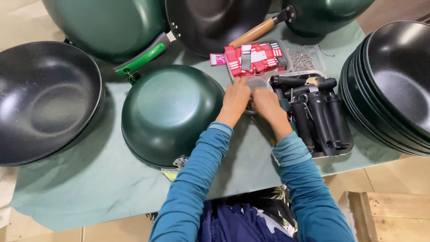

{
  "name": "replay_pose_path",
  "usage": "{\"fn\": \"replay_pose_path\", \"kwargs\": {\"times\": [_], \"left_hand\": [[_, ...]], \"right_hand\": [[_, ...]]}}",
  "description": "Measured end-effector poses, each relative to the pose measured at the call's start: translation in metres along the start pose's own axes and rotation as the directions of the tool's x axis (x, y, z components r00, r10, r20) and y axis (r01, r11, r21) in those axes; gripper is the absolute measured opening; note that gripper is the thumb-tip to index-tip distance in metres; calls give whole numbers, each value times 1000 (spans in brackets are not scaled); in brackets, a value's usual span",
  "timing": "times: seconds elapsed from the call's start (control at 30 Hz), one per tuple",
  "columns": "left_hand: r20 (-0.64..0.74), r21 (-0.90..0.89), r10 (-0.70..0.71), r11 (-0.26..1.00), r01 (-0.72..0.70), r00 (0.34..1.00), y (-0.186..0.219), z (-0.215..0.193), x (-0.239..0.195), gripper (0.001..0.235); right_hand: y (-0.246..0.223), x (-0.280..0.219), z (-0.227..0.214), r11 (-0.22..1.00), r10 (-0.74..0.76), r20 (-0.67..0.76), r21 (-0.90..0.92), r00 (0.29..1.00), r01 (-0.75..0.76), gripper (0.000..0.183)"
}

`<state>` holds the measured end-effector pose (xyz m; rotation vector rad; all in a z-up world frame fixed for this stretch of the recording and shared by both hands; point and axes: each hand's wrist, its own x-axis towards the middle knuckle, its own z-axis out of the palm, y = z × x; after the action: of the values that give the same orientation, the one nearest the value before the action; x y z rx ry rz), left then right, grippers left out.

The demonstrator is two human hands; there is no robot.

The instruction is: Assembling handles onto various woks and lids using a manual screwdriver and screws.

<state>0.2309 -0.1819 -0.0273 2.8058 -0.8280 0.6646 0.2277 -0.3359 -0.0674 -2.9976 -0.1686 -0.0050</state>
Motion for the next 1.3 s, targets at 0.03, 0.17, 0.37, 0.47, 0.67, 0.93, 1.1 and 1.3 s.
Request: {"fn": "replay_pose_path", "kwargs": {"times": [0.03, 0.17, 0.37, 0.47, 0.67, 0.93, 1.1, 1.3], "left_hand": [[1, 0, 1, 1000, -1, 1000, -1, 6, 1, 8], [14, 86, 54, 995, -55, 998, -4, 30, 5, 12], [79, 58, 62, 996, -66, 995, -9, 58, 13, 22], [82, 41, 55, 997, -59, 995, -10, 59, 14, 22], [70, 44, 44, 998, -47, 997, -5, 49, 13, 24], [33, 20, 11, 1000, -11, 999, -10, 66, 16, 23], [54, -56, 29, 998, -26, 998, -11, 75, 16, 22], [72, -68, 28, 997, -23, 997, -10, 58, 13, 19]], "right_hand": [[-2, 1, -3, 1000, 1, 0, 1, 1000, -1, 12], [-9, 1, -17, 1000, 4, 64, -6, 998, -4, 21], [-2, 8, 0, 1000, -15, 13, -18, 1000, 15, 20], [-9, 5, -10, 1000, -14, 26, 11, 1000, 14, 20], [-11, 6, -15, 999, -15, 21, 35, 1000, 14, 20], [-25, 6, -30, 998, 30, 69, 59, 997, -34, 23], [-30, 2, -38, 987, 91, 116, 123, 989, -105, 28], [-41, -4, -56, 984, 93, 110, 144, 990, -109, 28]]}}
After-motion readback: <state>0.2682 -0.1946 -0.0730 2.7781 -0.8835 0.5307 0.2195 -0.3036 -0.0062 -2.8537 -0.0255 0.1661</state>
